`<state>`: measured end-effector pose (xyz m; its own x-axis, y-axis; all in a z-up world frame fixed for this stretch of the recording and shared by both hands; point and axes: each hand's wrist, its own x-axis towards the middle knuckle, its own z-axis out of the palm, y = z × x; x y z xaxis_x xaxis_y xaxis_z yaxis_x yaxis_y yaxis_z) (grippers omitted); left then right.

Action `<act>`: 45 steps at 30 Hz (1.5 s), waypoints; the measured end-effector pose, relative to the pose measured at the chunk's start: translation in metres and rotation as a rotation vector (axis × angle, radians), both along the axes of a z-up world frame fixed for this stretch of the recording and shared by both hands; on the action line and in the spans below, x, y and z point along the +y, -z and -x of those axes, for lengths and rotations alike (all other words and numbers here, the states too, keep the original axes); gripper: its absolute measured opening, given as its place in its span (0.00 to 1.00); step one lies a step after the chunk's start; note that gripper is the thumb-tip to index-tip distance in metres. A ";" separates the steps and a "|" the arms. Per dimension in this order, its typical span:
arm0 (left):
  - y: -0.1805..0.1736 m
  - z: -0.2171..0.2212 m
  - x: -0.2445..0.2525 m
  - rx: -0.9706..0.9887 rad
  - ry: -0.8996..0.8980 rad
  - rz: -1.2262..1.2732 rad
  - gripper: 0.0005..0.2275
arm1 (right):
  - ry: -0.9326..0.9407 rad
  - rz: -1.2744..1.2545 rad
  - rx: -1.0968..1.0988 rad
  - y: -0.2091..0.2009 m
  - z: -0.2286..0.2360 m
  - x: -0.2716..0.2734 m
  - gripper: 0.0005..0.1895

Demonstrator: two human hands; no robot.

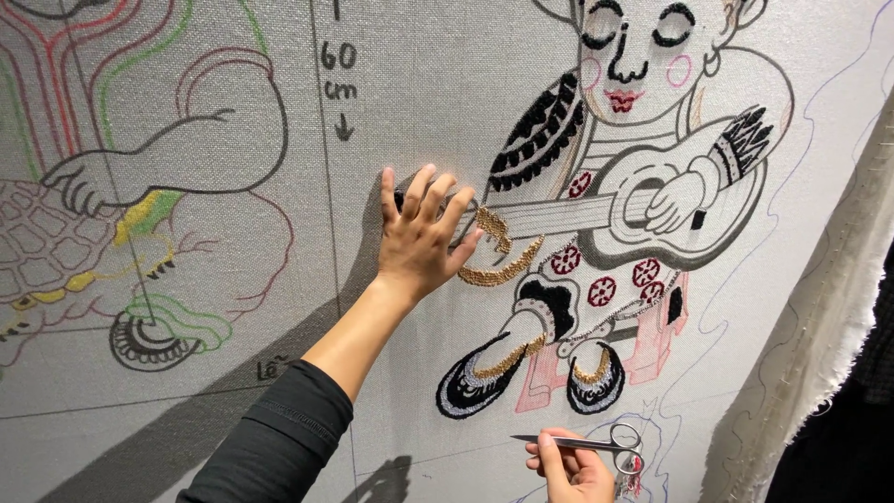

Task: The person trims excess material from a tufted rug design using scissors.

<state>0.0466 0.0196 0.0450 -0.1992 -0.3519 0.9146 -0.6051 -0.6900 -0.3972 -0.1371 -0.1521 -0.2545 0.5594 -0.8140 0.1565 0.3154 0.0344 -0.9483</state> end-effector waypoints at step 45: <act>0.026 0.007 0.006 -0.149 -0.064 -0.442 0.39 | 0.218 0.995 -0.537 -0.244 -0.040 -0.013 0.08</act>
